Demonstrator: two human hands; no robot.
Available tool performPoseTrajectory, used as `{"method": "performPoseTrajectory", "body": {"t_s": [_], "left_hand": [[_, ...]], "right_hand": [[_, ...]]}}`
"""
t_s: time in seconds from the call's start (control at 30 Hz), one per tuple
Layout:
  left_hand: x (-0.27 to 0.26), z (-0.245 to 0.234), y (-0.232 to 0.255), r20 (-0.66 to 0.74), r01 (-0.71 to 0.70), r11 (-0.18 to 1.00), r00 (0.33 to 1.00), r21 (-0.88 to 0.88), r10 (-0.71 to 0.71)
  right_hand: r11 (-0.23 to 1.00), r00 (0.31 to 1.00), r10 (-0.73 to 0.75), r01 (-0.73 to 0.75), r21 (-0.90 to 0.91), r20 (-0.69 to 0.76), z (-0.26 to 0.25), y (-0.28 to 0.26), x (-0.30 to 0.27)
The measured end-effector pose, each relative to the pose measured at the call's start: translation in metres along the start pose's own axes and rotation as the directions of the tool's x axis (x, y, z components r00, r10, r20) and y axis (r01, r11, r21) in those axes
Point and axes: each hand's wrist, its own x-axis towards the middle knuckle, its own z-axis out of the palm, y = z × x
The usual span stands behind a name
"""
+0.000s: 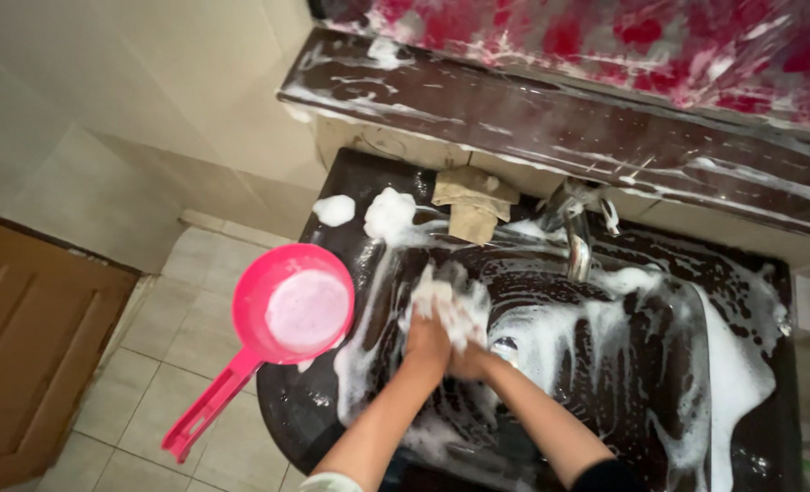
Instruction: The person scrubs a black sink basin and the surrounding countertop area using a soapy sponge, working lather across all interior and exterior surfaces.
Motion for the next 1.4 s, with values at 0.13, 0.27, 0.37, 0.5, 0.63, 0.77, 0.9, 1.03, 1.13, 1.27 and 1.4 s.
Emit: {"method": "performPoseTrajectory", "body": {"t_s": [0.13,0.27,0.37,0.5,0.63,0.77,0.9,1.03,1.13,1.27,1.4], "left_hand": [[-0.065,-0.005,0.015,0.061,-0.109,0.959,0.99,-0.262,0.129],[-0.12,-0.026,0.005,0.033,-0.143,0.872,0.983,-0.468,0.179],[-0.149,-0.046,-0.01,-0.041,-0.167,0.833,0.984,-0.527,0.172],[-0.198,-0.093,-0.04,-0.224,-0.19,0.804,0.972,-0.563,0.073],[-0.261,-0.136,-0.093,-0.698,-0.43,0.583,0.609,-0.69,-0.376],[-0.301,-0.154,-0.161,-0.787,-0.352,0.718,0.419,-0.6,-0.452],[-0.318,-0.135,-0.202,-0.714,-0.073,0.768,0.433,-0.636,-0.55],[-0.313,-0.104,-0.214,-0.645,-0.033,0.719,0.473,-0.694,-0.601],[-0.306,-0.089,-0.219,-0.659,-0.133,0.691,0.47,-0.711,-0.587],[-0.301,-0.082,-0.224,-0.625,-0.215,0.62,0.52,-0.755,-0.582],[-0.291,-0.085,-0.239,-0.612,-0.35,0.529,0.632,-0.773,-0.476]], "right_hand": [[1.0,0.941,0.025,-0.019,-0.02,0.337,0.025,0.009,-0.029],[0.989,0.937,-0.043,-0.01,0.149,0.346,-0.008,-0.02,-0.083],[0.935,0.974,-0.134,0.065,0.347,0.18,-0.047,-0.054,-0.113],[0.783,0.858,-0.422,0.507,0.36,-0.291,-0.114,-0.112,-0.132],[0.86,0.846,-0.28,0.431,0.273,-0.453,-0.198,-0.165,-0.135],[0.788,0.665,-0.475,0.613,0.057,-0.576,-0.24,-0.243,-0.109],[0.817,0.699,-0.565,0.548,-0.181,-0.438,-0.243,-0.304,-0.049],[0.884,0.939,-0.31,0.225,-0.409,-0.152,-0.212,-0.313,0.019],[0.833,0.966,-0.231,0.136,-0.536,-0.113,-0.183,-0.304,0.058],[0.862,0.98,-0.198,0.169,-0.478,-0.011,-0.187,-0.306,0.056],[0.904,0.915,-0.368,0.309,-0.296,-0.166,-0.226,-0.329,0.012]]}}
